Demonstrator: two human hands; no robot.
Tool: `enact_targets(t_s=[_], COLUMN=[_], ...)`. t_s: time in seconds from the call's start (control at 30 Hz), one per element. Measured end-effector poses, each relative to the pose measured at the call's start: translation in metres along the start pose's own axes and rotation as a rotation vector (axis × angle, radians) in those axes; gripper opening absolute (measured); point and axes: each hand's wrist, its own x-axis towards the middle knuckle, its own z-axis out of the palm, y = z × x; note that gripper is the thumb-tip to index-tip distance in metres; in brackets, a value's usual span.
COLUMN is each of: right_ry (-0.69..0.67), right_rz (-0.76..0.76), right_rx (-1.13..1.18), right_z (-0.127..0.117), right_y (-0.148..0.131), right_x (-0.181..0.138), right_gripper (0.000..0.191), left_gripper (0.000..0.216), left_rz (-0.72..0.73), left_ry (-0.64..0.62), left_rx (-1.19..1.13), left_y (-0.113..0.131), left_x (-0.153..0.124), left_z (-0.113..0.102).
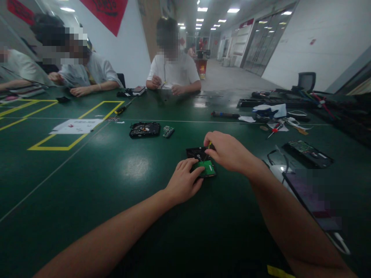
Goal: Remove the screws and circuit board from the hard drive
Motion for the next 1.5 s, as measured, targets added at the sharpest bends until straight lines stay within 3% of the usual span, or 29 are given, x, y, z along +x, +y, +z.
enact_targets(t_s=[0.1, 0.27, 0.33, 0.5, 0.67, 0.87, 1.03, 1.27, 1.37, 1.5], right_ry=[-0.027, 0.027, 0.021, -0.018, 0.045, 0.001, 0.007, 0.015, 0.001, -0.01], right_rz=[-0.092, 0.027, 0.007, -0.08, -0.013, -0.095, -0.117, 0.054, -0.034, -0.097], right_rx=[0.087, -0.002, 0.017, 0.148, 0.083, 0.192, 0.138, -0.026, 0.026, 0.114], right_z=[0.0, 0.001, 0.001, 0.0, 0.001, -0.001, 0.001, 0.0, 0.0, 0.0], right_y=[0.001, -0.001, 0.0, 0.003, 0.003, 0.005, 0.009, 0.005, 0.005, 0.006], right_x=[0.0, -0.001, 0.0, 0.002, 0.001, 0.002, -0.002, -0.004, -0.001, 0.0], right_gripper=[0.018, 0.014, 0.011, 0.028, 0.017, 0.032, 0.026, 0.015, 0.012, 0.022], left_gripper=[0.039, 0.039, 0.039, 0.039, 0.039, 0.039, 0.039, 0.039, 0.039, 0.038], left_rz=[0.003, 0.001, 0.0, 0.004, 0.002, 0.001, 0.001, -0.003, -0.005, -0.002], left_ry=[-0.003, -0.009, -0.007, -0.006, -0.003, -0.002, 0.0, -0.003, -0.001, -0.009], left_rx=[0.001, 0.008, 0.005, -0.003, 0.007, 0.016, 0.015, 0.003, 0.002, 0.005], left_y=[0.0, 0.001, 0.002, 0.001, 0.001, 0.001, 0.001, 0.001, 0.001, 0.002], left_x=[0.0, 0.0, 0.0, 0.0, 0.0, 0.0, 0.0, 0.0, 0.0, 0.0], left_z=[0.0, -0.003, -0.003, -0.002, -0.001, -0.001, 0.0, -0.001, -0.002, -0.003])
